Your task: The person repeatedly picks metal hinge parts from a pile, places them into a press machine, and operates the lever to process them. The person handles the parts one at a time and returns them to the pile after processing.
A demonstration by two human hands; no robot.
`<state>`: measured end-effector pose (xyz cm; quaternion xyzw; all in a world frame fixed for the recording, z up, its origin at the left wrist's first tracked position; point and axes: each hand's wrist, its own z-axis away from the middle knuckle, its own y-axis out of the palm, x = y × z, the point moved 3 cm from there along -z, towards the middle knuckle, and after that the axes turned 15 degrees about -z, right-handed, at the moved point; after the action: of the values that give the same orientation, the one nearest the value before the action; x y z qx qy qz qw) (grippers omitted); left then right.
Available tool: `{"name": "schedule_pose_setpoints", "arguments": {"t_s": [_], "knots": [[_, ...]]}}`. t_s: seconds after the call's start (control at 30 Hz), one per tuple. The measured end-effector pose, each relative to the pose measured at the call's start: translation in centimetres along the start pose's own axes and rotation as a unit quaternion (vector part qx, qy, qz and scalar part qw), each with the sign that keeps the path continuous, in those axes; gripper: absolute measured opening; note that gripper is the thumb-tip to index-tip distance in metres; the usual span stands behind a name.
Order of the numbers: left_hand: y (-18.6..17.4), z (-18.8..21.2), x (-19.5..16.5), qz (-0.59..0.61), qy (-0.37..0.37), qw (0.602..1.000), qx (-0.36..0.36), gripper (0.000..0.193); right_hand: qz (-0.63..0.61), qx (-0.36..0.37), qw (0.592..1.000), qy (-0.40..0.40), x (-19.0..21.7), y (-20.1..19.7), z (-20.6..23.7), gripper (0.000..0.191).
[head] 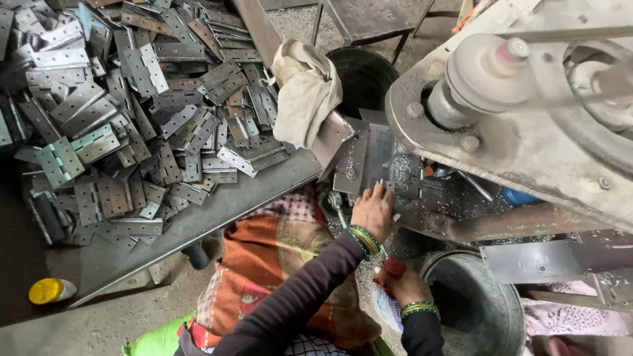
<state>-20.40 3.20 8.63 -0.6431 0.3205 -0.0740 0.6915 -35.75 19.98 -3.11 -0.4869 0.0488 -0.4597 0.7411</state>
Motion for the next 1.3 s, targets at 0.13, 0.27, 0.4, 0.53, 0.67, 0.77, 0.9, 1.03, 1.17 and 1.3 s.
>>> {"name": "schedule_pose_setpoints", "arguments": {"t_s": [0.13,0.27,0.4,0.53,0.67,0.77,0.9,1.03,1.17,1.3], "knots": [[0.4,0.1,1.8,0.057,0.041,0.997,-0.01,0.064,-0.01,0.002,1.0,-0.001,0.7,-0.1,0.8,0.078],[0.3,-1.5,3.7,-0.07,0.023,0.997,-0.027,0.08,-0.033,0.023,0.999,-0.012,2.9,-2.3,2.0,0.08],[1.9,-2.7,4.7,-0.094,-0.012,0.992,0.079,0.065,0.039,0.04,0.998,0.025,4.3,-4.6,2.4,0.085],[3.4,-4.4,4.6,-0.128,-0.002,0.992,0.005,0.061,0.058,0.016,0.997,0.044,2.6,-2.5,2.0,0.083],[4.5,-4.4,4.2,-0.109,-0.023,0.993,-0.045,0.056,-0.091,-0.038,0.995,-0.008,-0.3,3.3,1.0,0.073],[4.1,-3.0,4.8,-0.043,-0.019,0.998,-0.041,0.058,-0.115,-0.064,0.991,-0.023,-1.4,5.2,0.4,0.068],[2.5,-1.0,5.5,-0.048,0.012,0.991,-0.121,0.059,-0.126,-0.011,0.991,-0.036,-0.1,2.0,0.3,0.069],[2.6,-0.5,5.1,-0.06,0.007,0.992,-0.108,0.047,0.019,-0.01,0.999,0.028,1.6,-1.5,1.7,0.073],[3.1,-0.7,4.4,-0.086,-0.002,0.984,-0.154,0.048,-0.04,-0.033,0.999,-0.016,1.5,1.1,2.4,0.072],[3.7,-0.6,4.4,-0.094,0.008,0.988,-0.124,0.053,-0.076,-0.025,0.996,-0.028,-0.4,5.4,1.4,0.068]]}}
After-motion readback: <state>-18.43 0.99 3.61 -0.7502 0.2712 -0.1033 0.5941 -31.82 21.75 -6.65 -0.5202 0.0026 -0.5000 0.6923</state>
